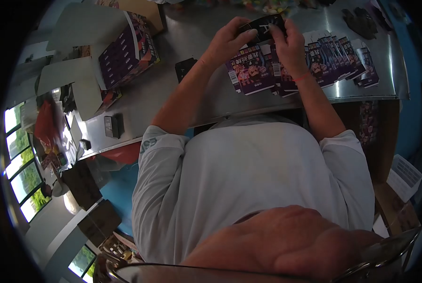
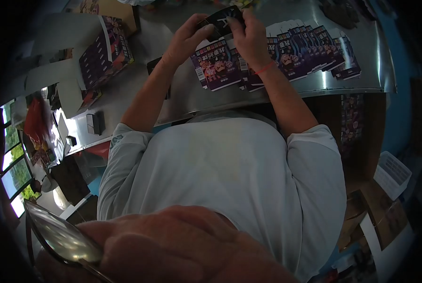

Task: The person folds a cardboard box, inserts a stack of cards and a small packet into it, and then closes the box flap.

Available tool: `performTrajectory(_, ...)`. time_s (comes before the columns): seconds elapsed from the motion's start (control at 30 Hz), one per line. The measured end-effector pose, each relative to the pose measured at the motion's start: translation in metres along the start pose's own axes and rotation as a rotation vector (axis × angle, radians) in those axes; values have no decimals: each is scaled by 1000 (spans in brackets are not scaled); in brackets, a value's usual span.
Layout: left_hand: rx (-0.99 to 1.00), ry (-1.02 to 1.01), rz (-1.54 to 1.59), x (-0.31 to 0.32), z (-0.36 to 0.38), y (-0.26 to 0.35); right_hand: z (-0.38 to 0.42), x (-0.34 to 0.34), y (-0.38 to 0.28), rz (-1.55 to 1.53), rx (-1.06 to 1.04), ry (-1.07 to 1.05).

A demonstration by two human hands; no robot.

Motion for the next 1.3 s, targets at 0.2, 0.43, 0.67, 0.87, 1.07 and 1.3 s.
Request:
performTrajectory(0.2,69,94,237,-2,-2,-7,-24,14,-44,-98,-27,-51)
performTrajectory(0.43,133,208,-882,-11,41,-14,-12,11,-10,73,32,-85)
performTrajectory(0.67,193,41,-1154,9,61,-14,0,10,2,146,33,-79)
performTrajectory(0.87,20,-63,-1124,9,55,-21,6,15,2,145,-8,-88)
performTrajectory(1.07,-17,-50,-1145,12,57,-21,9,17,0,167,-24,-114)
performTrajectory(1.3,87,14,-1075,16,66,-16,13,25,-5,205,-77,-173)
Point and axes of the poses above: each hand's wrist, its own z-axis away from the middle knuckle, its own x-axis out of the palm, y = z × x, the point moved 6 cm from there along -z, towards the middle knuckle, and after that the axes turned 5 degrees about -z, right-handed, at the moved point
